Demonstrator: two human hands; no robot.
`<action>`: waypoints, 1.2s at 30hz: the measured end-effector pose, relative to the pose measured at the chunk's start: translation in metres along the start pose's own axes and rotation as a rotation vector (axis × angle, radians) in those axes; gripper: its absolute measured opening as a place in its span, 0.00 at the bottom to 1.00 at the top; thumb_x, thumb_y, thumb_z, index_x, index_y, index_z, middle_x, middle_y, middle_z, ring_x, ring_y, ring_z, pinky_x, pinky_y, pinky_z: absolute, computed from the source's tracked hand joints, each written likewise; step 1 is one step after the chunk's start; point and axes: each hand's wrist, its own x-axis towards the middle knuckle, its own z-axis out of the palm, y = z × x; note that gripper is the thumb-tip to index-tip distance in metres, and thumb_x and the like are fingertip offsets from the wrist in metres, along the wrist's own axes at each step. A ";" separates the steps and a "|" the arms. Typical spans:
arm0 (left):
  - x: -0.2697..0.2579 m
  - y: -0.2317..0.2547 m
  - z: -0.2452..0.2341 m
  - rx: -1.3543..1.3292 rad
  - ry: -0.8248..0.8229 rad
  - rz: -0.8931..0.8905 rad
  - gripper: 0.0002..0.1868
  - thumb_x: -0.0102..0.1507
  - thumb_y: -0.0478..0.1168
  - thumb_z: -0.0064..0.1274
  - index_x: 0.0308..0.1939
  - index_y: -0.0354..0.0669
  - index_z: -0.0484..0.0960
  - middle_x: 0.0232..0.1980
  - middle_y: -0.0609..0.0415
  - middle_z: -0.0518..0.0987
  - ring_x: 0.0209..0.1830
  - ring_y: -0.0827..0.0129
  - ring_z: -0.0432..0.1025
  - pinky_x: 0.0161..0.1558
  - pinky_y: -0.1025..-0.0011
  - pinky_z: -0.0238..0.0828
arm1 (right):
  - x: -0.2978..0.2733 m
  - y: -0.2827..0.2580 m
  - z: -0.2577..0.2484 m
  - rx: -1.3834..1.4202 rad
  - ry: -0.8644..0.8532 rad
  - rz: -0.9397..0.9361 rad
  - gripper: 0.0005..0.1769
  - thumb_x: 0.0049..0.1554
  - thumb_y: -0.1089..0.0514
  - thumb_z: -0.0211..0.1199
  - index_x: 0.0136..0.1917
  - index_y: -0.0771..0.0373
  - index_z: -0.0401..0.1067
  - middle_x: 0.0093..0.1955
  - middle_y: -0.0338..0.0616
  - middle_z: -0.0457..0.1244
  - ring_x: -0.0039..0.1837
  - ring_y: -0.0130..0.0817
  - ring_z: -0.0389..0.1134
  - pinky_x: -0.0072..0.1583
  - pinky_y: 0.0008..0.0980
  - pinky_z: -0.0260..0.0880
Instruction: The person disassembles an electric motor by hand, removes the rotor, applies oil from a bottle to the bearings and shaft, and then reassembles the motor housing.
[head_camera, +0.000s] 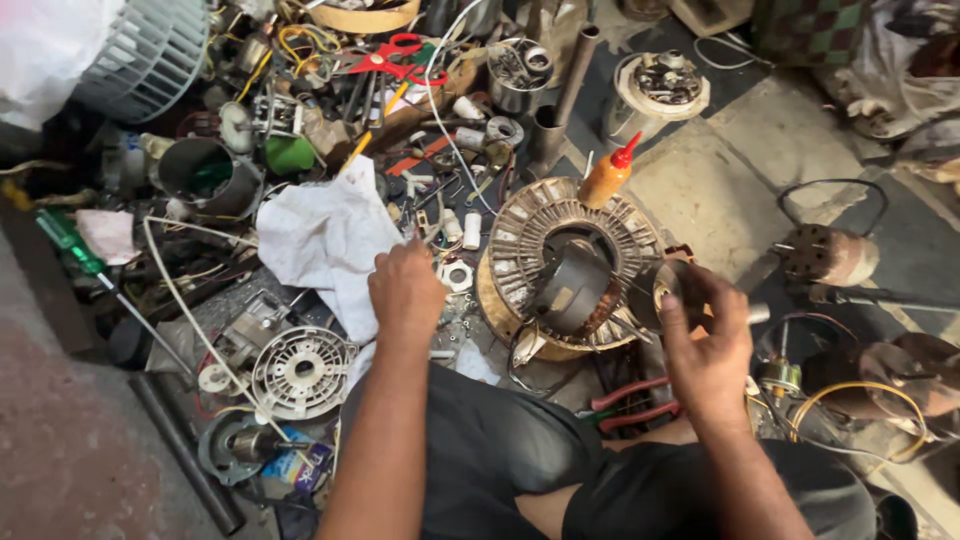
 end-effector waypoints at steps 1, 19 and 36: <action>-0.001 -0.007 0.001 0.097 -0.157 -0.013 0.09 0.57 0.34 0.55 0.42 0.41 0.82 0.42 0.45 0.81 0.45 0.46 0.74 0.45 0.52 0.72 | -0.006 0.012 -0.004 -0.008 0.005 0.006 0.21 0.62 0.60 0.67 0.67 0.68 0.70 0.60 0.53 0.66 0.62 0.44 0.69 0.65 0.37 0.68; -0.007 0.044 -0.050 -0.492 0.065 0.529 0.10 0.60 0.29 0.54 0.41 0.48 0.84 0.42 0.49 0.76 0.50 0.49 0.68 0.54 0.54 0.64 | -0.002 -0.027 -0.015 -0.151 -0.198 -0.188 0.57 0.40 0.44 0.78 0.75 0.65 0.58 0.72 0.61 0.56 0.71 0.61 0.57 0.69 0.51 0.58; 0.016 0.014 -0.042 -0.466 -0.118 0.436 0.16 0.54 0.26 0.52 0.42 0.47 0.84 0.45 0.47 0.77 0.52 0.49 0.70 0.54 0.54 0.66 | 0.024 -0.034 0.035 -0.309 -0.471 -0.101 0.54 0.34 0.43 0.81 0.71 0.56 0.66 0.71 0.54 0.60 0.72 0.55 0.59 0.71 0.50 0.59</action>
